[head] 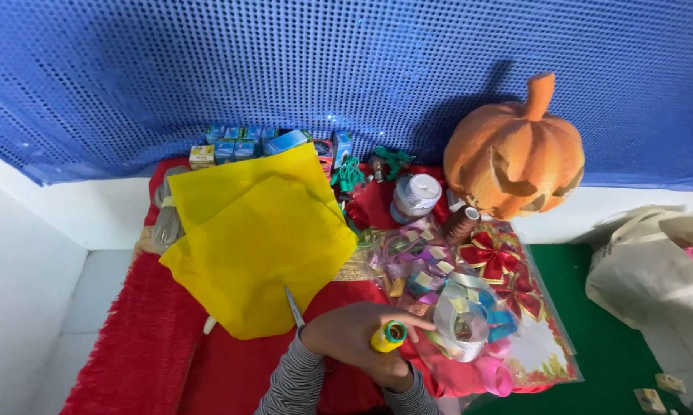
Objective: The person organizes various craft supplies on a workspace, handling a yellow plastic tube, yellow fabric sheets, a red bow, and small containers by hand.
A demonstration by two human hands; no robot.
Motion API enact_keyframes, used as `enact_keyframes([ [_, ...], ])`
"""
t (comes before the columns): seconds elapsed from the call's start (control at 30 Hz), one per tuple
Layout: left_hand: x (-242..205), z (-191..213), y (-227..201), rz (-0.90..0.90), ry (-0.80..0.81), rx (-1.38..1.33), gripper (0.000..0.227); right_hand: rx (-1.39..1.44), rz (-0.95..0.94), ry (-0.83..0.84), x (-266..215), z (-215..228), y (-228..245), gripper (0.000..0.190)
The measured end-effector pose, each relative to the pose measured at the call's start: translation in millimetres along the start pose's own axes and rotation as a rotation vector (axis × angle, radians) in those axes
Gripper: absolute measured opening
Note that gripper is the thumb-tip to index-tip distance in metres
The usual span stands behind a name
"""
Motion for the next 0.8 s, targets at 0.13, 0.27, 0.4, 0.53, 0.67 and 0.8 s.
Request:
enact_keyframes([
  [0.13, 13.3, -2.4, 18.6, 0.046, -0.151, 0.114, 0.058, -0.029, 0.012, -0.076, 11.8, 6.5, 2.6, 0.016],
  [0.27, 20.5, -1.4, 36.9, 0.044, -0.374, 0.266, 0.031, -0.111, -0.003, -0.212, 7.0, 14.4, 3.6, 0.018],
  [0.4, 13.9, 7.1, 43.1, -0.027, -0.464, 0.065, 0.033, -0.194, -0.013, -0.34, 3.5, 18.3, 5.3, 0.021],
  [0.53, 3.2, 20.0, 66.5, -0.011, -0.575, -0.086, 0.03, -0.39, 0.272, -0.356, 27.6, -5.2, 85.5, 0.016],
  [0.67, -26.1, 46.5, 89.9, -0.041, -1.024, -0.477, 0.036, -0.572, 0.271, -0.469, 33.8, -10.8, 123.6, 0.041],
  [0.8, -47.2, 57.1, 122.8, -0.303, -1.167, -0.821, 0.024, -0.345, 0.257, -0.451, 38.3, -4.1, 140.8, 0.036],
])
Point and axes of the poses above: each hand's wrist, its own x-axis towards the middle knuckle, its own z-axis out of the back of the hand, y = z × x, the point moved 7 cm from there along x, towards the middle knuckle, and after that the axes turned 8 degrees about y, right-handed, at the moved point
